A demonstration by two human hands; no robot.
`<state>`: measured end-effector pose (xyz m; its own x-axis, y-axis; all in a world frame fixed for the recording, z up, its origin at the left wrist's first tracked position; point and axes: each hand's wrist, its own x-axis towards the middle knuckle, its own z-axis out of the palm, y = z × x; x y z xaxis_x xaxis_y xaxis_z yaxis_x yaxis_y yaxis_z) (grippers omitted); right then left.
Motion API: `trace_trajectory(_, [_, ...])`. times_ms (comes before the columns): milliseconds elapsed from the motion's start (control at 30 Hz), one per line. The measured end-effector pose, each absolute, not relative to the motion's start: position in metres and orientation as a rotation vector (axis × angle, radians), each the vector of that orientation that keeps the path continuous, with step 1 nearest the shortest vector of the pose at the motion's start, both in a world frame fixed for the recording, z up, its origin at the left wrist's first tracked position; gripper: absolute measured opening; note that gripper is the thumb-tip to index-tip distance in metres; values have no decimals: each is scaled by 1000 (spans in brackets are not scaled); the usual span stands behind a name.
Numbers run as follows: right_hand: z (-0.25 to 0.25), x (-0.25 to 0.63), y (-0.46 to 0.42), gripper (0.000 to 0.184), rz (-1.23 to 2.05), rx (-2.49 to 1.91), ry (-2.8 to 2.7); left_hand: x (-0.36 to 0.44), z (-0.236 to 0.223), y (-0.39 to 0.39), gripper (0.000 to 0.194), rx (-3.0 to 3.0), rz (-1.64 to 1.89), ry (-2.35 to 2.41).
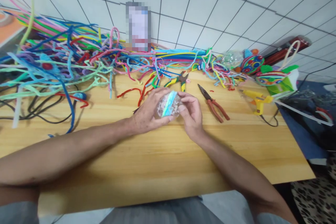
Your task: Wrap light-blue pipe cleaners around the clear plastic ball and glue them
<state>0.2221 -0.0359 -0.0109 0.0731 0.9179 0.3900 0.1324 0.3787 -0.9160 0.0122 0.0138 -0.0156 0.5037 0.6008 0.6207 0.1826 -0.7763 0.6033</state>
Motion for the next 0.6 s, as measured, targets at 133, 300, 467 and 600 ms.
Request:
trace_trajectory(133, [-14,226,-25,30,882,-1131,-1159,11,-14,14,85,2281,1175,676])
trace_trajectory(300, [-18,232,-15,42,1021,-1160,-1003,11,-15,14,85,2282,1149,677])
trace_trajectory(467, [-17,233,-14,43,999,-1120,-999,12,-15,14,83,2270,1172,673])
trace_trajectory(600, [-14,230,-17,39,934,-1159,-1090,11,-12,12,82,2239,1166,696])
